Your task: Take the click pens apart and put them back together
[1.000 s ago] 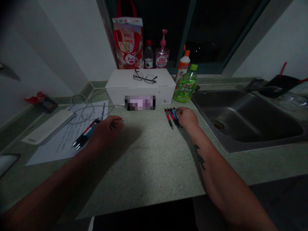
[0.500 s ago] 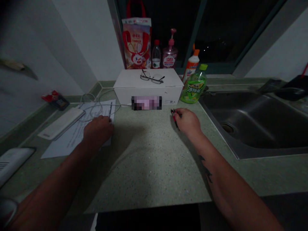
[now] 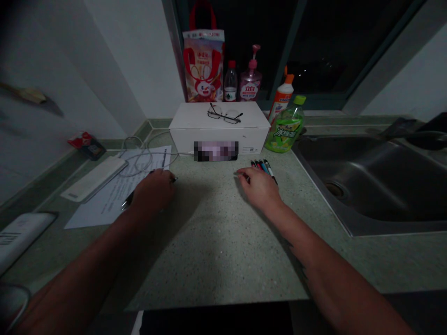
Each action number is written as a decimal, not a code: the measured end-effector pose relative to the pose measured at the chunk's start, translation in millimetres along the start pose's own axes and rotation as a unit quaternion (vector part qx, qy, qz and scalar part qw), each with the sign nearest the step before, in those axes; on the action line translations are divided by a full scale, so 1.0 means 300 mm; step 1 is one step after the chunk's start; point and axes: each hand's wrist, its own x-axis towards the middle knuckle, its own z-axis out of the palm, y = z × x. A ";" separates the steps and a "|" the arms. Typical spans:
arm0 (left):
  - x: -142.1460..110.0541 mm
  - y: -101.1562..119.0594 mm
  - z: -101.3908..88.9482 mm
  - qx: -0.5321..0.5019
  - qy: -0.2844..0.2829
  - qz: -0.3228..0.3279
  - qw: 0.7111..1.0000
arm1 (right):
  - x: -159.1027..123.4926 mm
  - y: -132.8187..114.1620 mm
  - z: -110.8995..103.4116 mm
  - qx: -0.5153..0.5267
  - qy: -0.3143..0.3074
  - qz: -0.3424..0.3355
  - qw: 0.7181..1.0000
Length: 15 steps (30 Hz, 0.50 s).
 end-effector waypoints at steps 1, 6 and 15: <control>-0.007 0.020 -0.002 -0.015 0.007 0.012 1.000 | -0.006 -0.015 0.007 0.010 -0.003 -0.020 1.000; -0.044 0.083 0.004 -0.058 -0.007 0.076 0.995 | -0.040 -0.085 0.043 0.053 -0.045 -0.095 0.993; -0.055 0.091 0.037 -0.202 0.018 0.103 0.974 | -0.049 -0.106 0.042 0.071 -0.065 -0.120 0.988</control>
